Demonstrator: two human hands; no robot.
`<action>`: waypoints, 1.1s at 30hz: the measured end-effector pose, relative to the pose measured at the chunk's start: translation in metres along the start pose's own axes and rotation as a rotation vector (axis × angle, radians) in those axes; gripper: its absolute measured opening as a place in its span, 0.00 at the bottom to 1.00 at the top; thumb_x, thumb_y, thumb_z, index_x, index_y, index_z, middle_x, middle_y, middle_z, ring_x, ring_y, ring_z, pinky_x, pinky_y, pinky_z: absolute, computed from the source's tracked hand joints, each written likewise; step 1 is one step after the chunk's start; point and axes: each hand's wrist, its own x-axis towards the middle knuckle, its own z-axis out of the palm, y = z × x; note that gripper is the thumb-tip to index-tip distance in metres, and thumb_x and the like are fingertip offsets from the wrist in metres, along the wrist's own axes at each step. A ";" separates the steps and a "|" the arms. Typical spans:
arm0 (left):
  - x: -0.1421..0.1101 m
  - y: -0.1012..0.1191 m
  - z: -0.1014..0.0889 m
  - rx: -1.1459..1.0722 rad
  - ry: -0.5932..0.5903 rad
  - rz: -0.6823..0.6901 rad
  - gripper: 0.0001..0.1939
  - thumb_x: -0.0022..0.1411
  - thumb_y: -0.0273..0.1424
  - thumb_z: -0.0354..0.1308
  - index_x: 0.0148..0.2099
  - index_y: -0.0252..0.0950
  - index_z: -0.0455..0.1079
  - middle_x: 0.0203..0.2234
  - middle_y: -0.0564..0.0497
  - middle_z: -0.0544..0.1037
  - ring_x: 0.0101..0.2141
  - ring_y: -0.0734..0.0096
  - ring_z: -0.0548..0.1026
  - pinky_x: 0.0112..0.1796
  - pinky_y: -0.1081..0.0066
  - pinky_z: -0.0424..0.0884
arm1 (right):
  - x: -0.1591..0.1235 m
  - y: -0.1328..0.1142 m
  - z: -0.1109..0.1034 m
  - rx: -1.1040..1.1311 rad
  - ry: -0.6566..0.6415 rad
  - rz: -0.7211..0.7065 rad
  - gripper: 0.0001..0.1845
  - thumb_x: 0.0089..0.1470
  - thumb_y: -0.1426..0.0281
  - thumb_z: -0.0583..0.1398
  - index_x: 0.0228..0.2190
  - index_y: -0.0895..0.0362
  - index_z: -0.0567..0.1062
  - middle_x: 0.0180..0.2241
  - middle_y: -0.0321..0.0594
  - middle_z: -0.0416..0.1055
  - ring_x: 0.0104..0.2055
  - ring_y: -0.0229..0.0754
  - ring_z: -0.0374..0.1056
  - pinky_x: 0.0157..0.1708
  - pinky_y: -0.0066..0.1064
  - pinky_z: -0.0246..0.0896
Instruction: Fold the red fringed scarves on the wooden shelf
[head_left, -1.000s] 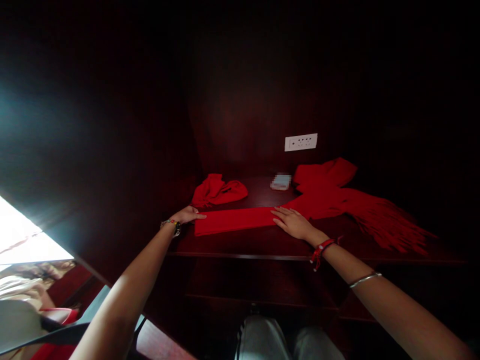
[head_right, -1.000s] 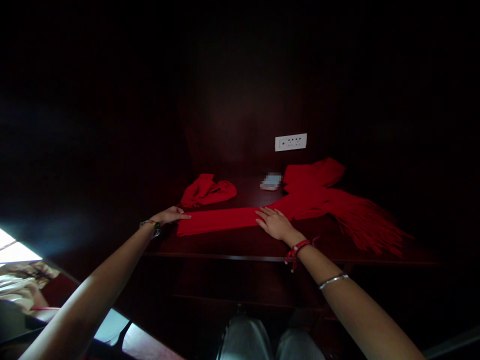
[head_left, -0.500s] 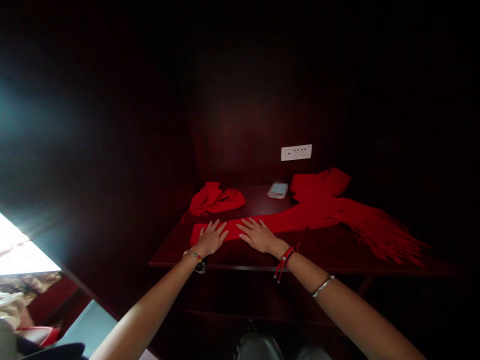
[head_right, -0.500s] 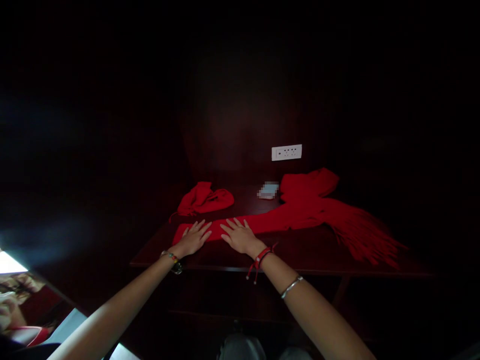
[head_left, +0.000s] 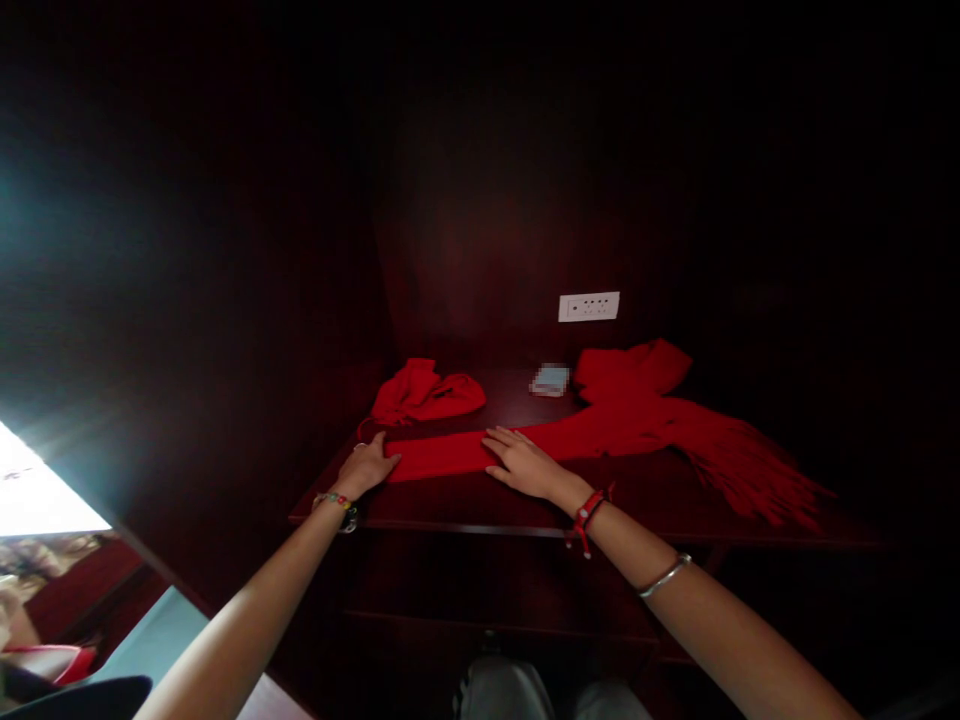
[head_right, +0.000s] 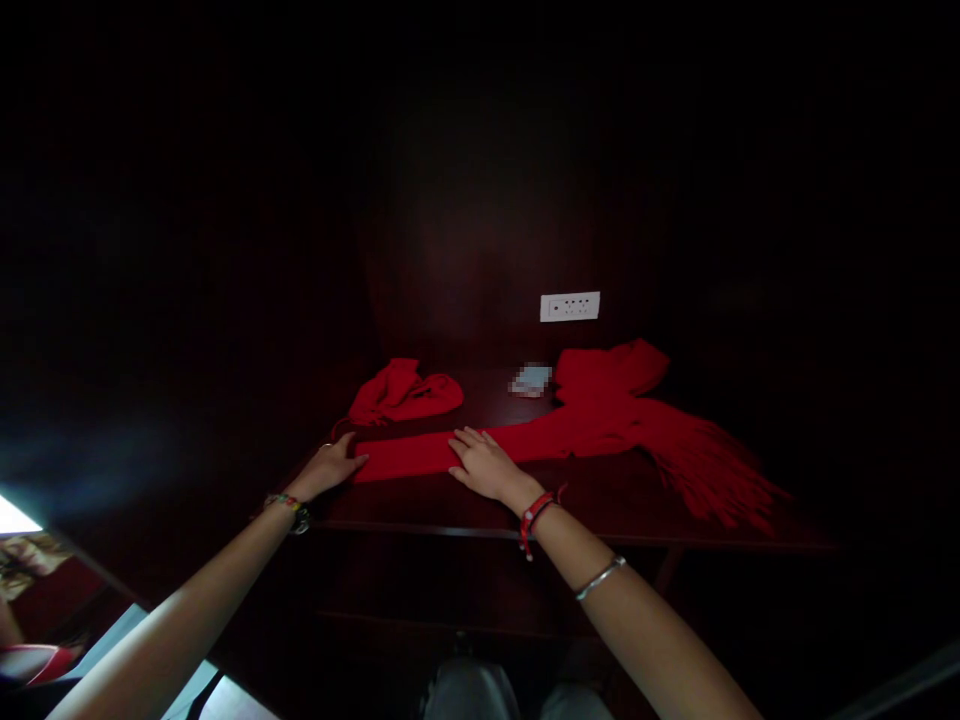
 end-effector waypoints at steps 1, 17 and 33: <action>0.000 -0.001 -0.005 -0.061 -0.017 -0.014 0.33 0.53 0.40 0.51 0.59 0.33 0.51 0.48 0.38 0.66 0.46 0.55 0.67 0.42 0.66 0.63 | 0.007 -0.010 0.000 0.029 0.015 -0.036 0.25 0.54 0.65 0.50 0.52 0.63 0.61 0.55 0.50 0.55 0.58 0.46 0.48 0.54 0.37 0.45; -0.001 0.063 -0.063 -0.877 -0.124 -0.104 0.07 0.52 0.33 0.55 0.29 0.33 0.66 0.16 0.58 0.66 0.18 0.82 0.64 0.20 0.80 0.55 | 0.063 -0.103 0.008 0.209 0.416 0.284 0.11 0.52 0.71 0.51 0.37 0.57 0.70 0.34 0.43 0.70 0.36 0.41 0.65 0.35 0.30 0.58; 0.006 0.249 -0.011 -0.347 0.224 0.738 0.24 0.60 0.38 0.44 0.57 0.36 0.55 0.51 0.42 0.62 0.51 0.61 0.60 0.49 0.62 0.57 | -0.047 0.151 -0.113 0.502 0.916 1.037 0.11 0.45 0.65 0.54 0.30 0.58 0.69 0.24 0.38 0.71 0.25 0.37 0.67 0.23 0.24 0.60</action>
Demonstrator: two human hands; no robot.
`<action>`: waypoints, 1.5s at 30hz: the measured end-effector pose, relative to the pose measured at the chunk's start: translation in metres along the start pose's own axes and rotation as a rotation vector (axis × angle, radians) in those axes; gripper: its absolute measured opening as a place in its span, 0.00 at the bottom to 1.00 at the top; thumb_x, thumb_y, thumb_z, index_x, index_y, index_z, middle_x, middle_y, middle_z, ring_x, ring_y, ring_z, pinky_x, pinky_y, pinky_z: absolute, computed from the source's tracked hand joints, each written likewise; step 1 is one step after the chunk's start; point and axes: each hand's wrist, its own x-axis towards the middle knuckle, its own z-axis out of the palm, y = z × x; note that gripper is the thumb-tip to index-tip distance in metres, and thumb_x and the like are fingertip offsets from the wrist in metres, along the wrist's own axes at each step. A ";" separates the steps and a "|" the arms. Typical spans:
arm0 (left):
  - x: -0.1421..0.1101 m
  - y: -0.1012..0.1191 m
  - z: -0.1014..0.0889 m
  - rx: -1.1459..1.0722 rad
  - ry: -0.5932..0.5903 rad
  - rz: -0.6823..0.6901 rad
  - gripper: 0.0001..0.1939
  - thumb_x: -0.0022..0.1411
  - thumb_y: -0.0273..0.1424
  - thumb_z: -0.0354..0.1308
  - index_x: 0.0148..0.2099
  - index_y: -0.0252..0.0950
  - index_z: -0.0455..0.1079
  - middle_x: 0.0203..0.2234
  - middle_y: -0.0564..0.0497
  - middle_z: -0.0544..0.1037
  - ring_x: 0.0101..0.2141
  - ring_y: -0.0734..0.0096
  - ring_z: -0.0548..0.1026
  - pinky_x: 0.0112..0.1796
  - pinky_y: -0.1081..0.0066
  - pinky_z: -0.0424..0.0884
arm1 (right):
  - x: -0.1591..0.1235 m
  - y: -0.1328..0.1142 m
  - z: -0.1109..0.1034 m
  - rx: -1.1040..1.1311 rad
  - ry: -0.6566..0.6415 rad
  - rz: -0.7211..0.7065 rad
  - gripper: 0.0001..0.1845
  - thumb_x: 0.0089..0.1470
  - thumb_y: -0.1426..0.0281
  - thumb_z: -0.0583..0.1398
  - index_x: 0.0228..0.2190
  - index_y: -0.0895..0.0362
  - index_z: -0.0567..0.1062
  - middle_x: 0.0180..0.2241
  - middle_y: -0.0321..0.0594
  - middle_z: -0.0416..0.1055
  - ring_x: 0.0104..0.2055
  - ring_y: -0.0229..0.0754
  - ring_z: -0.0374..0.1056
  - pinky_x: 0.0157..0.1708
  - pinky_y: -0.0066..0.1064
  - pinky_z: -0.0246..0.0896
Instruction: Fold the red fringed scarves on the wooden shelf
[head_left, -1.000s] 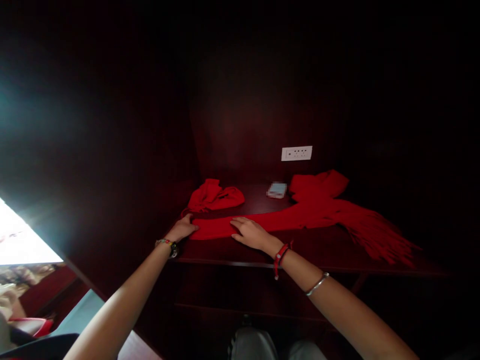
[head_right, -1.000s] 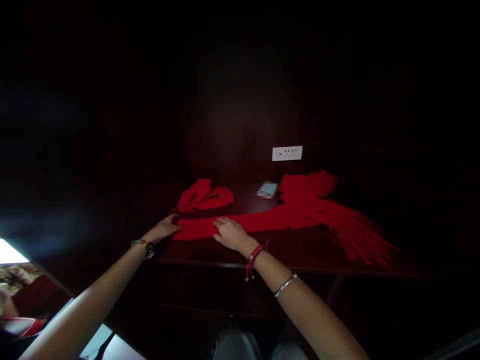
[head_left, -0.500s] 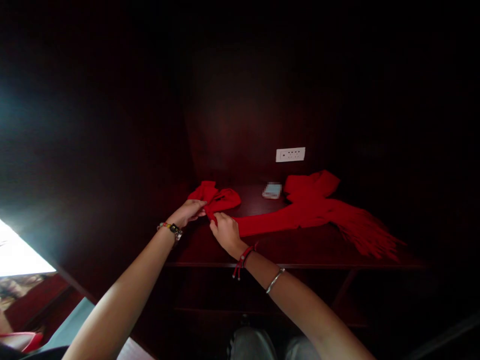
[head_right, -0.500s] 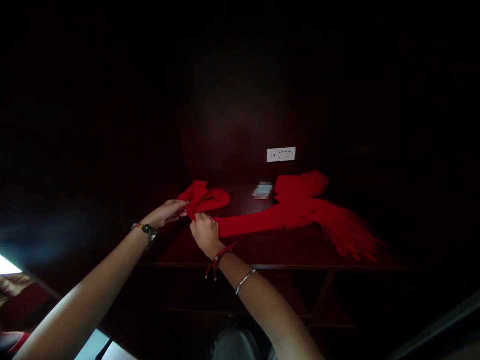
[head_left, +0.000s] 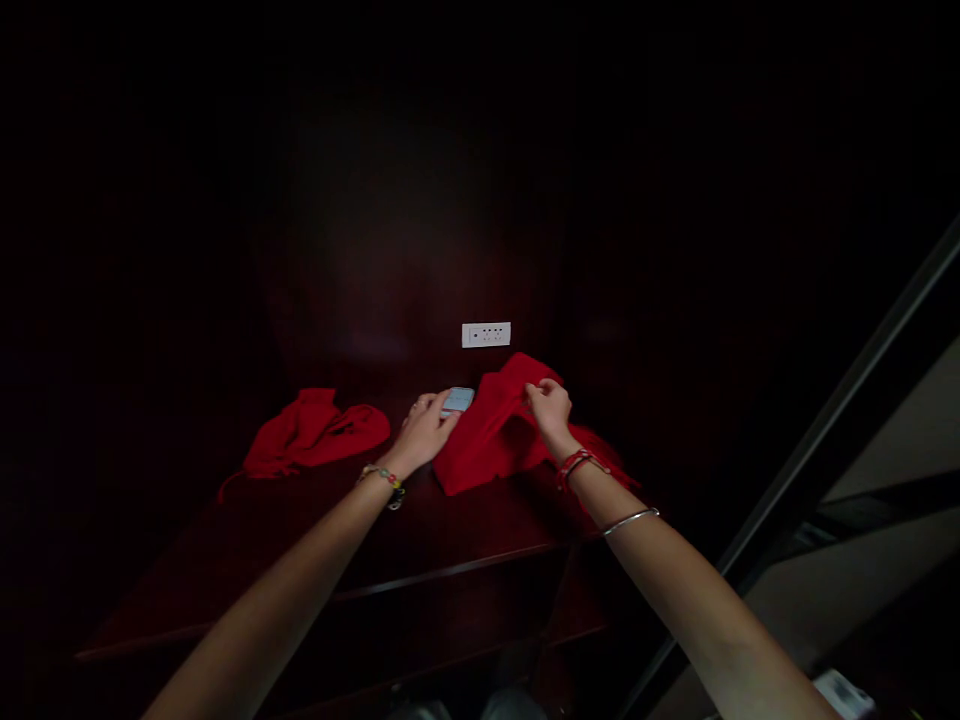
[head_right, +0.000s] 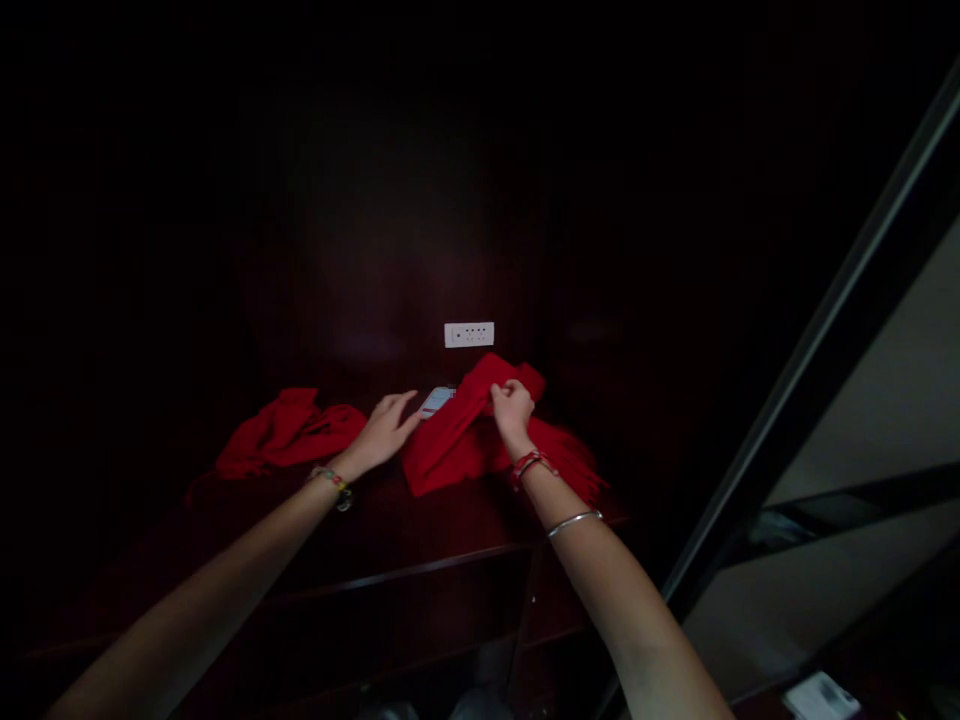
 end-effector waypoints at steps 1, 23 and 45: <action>-0.001 0.007 0.021 0.046 -0.071 -0.001 0.25 0.60 0.39 0.43 0.58 0.37 0.53 0.54 0.42 0.59 0.53 0.59 0.58 0.50 0.61 0.56 | 0.006 0.020 -0.010 -0.078 -0.040 0.072 0.10 0.46 0.66 0.53 0.29 0.58 0.69 0.24 0.39 0.71 0.24 0.37 0.67 0.22 0.24 0.60; -0.002 0.044 0.143 0.506 -0.192 0.141 0.26 0.54 0.30 0.52 0.54 0.22 0.57 0.47 0.32 0.65 0.46 0.55 0.65 0.44 0.62 0.59 | -0.016 0.096 -0.027 -1.044 -0.493 -1.117 0.26 0.52 0.76 0.49 0.54 0.59 0.57 0.54 0.50 0.57 0.57 0.50 0.49 0.53 0.49 0.41; -0.012 0.024 0.079 0.339 0.072 0.139 0.27 0.54 0.32 0.53 0.56 0.34 0.53 0.50 0.42 0.64 0.49 0.60 0.63 0.52 0.61 0.49 | 0.009 -0.009 -0.029 -0.897 -0.483 -1.372 0.16 0.53 0.77 0.49 0.43 0.62 0.68 0.40 0.48 0.68 0.45 0.45 0.60 0.51 0.40 0.44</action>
